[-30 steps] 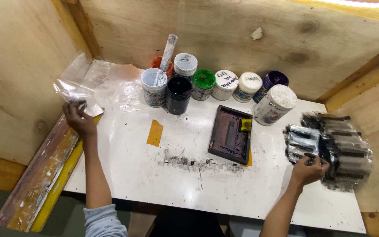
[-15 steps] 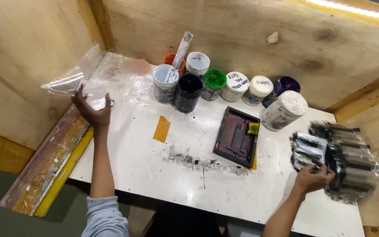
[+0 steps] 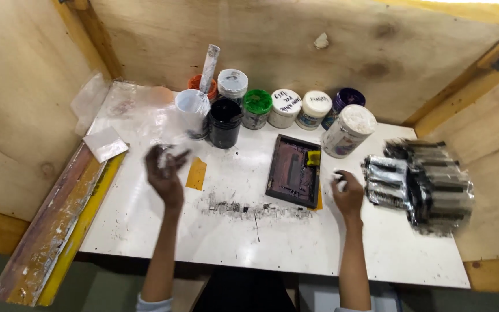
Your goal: The person uses a yellow sponge to spread dark reddish-brown paint evenly across a rectangular black tray. They repeatedly dip the sponge into the paint and wipe the tray's surface. The person also handles a clear plastic sheet and a stack of packaged black items on the table.
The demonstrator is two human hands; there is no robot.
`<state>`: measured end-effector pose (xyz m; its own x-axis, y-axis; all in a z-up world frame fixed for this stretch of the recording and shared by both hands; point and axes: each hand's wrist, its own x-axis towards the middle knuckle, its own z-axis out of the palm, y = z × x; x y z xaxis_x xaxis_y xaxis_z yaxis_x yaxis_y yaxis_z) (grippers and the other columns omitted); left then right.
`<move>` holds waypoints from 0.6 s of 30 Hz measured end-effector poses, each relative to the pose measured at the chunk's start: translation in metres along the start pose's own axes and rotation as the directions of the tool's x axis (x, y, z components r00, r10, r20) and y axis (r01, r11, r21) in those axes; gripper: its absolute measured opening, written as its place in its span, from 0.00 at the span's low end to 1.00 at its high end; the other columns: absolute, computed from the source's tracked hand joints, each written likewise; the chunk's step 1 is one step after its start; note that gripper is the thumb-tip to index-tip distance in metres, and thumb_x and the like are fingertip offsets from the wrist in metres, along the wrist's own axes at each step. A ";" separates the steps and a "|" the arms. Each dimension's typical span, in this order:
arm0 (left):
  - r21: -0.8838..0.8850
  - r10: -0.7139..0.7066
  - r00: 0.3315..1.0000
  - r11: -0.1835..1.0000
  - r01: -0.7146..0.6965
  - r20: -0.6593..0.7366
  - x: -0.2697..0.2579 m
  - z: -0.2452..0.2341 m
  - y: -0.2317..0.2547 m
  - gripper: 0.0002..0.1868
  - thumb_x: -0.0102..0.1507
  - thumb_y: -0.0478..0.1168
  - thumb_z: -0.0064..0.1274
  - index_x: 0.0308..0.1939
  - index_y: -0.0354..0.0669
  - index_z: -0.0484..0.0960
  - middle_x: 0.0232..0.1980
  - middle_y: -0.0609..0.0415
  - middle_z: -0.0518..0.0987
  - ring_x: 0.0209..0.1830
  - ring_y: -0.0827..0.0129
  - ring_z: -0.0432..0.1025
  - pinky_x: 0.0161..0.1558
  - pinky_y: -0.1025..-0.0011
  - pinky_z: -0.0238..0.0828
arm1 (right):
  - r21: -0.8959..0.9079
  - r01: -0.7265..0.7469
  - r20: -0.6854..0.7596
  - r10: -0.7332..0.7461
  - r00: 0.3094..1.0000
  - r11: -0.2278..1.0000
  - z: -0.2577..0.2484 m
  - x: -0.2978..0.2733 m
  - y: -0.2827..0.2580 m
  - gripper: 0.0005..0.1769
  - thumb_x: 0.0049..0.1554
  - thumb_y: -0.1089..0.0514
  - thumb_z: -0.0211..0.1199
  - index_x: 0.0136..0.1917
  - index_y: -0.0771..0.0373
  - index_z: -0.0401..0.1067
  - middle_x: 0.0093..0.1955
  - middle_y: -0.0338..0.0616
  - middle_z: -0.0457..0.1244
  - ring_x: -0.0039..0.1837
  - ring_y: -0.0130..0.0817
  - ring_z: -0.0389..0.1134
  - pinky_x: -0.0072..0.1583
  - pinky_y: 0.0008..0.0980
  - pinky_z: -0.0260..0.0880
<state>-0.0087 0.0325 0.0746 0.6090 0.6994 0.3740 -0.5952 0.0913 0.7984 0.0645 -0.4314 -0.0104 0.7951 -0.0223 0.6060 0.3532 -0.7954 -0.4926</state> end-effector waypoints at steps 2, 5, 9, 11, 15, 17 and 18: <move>-0.042 -0.124 0.991 0.991 0.126 0.046 -0.014 0.018 -0.010 0.12 0.71 0.40 0.48 0.58 0.49 0.69 0.49 0.51 0.80 0.37 0.60 0.81 0.32 0.78 0.80 | 0.048 -0.008 0.099 0.004 0.995 0.999 0.011 -0.005 -0.017 0.15 0.53 0.56 0.68 0.55 0.52 0.76 0.34 0.45 0.68 0.32 0.47 0.65 0.42 0.41 0.67; -0.092 -0.330 0.938 0.936 0.339 0.102 -0.035 0.036 -0.041 0.07 0.71 0.44 0.49 0.48 0.48 0.75 0.35 0.49 0.82 0.20 0.67 0.77 0.16 0.83 0.67 | 0.030 -0.022 0.279 0.012 0.960 0.999 0.012 -0.007 -0.039 0.21 0.54 0.49 0.68 0.60 0.50 0.71 0.31 0.44 0.68 0.33 0.48 0.68 0.43 0.44 0.69; 0.038 -0.394 0.889 0.917 0.397 0.232 -0.050 0.047 -0.049 0.10 0.71 0.41 0.51 0.37 0.42 0.80 0.21 0.43 0.80 0.05 0.69 0.68 0.07 0.79 0.54 | -0.069 -0.104 0.386 0.123 0.914 0.992 -0.003 0.003 -0.060 0.33 0.49 0.52 0.67 0.67 0.53 0.65 0.36 0.48 0.70 0.40 0.55 0.72 0.47 0.52 0.72; 0.079 -0.394 0.883 0.918 0.387 0.256 -0.053 0.049 -0.046 0.10 0.70 0.41 0.52 0.36 0.41 0.81 0.20 0.43 0.80 0.04 0.70 0.67 0.06 0.79 0.54 | -0.109 -0.167 0.355 0.195 0.914 0.980 -0.002 0.005 -0.044 0.34 0.48 0.52 0.67 0.68 0.52 0.65 0.37 0.48 0.71 0.41 0.55 0.72 0.48 0.52 0.72; 0.162 -0.478 0.803 0.878 0.451 0.356 -0.053 0.042 -0.049 0.10 0.70 0.42 0.53 0.39 0.40 0.84 0.19 0.42 0.80 0.02 0.71 0.64 0.05 0.77 0.52 | -0.111 -0.268 0.188 0.285 0.940 0.957 -0.009 0.009 -0.021 0.31 0.50 0.58 0.65 0.67 0.59 0.65 0.34 0.55 0.69 0.40 0.59 0.71 0.46 0.53 0.71; 0.193 -0.517 0.761 0.855 0.481 0.391 -0.054 0.042 -0.048 0.09 0.69 0.43 0.54 0.41 0.41 0.84 0.19 0.45 0.79 0.03 0.75 0.63 0.06 0.79 0.52 | -0.143 -0.260 0.140 0.280 0.950 0.955 -0.007 0.006 -0.012 0.30 0.51 0.58 0.66 0.67 0.59 0.66 0.37 0.53 0.69 0.40 0.56 0.72 0.45 0.50 0.72; 0.218 -0.545 0.721 0.837 0.502 0.428 -0.055 0.042 -0.048 0.09 0.68 0.43 0.55 0.43 0.42 0.85 0.20 0.49 0.78 0.05 0.78 0.63 0.07 0.81 0.53 | -0.172 -0.246 0.086 0.263 0.961 0.954 -0.007 0.006 -0.007 0.29 0.52 0.59 0.67 0.67 0.60 0.66 0.40 0.52 0.70 0.41 0.52 0.73 0.44 0.48 0.73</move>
<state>0.0084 -0.0403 0.0359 0.9878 0.1515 0.0367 -0.0775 0.2729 0.9589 0.0627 -0.4301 0.0012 0.8995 -0.1785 0.3988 0.0567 -0.8574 -0.5116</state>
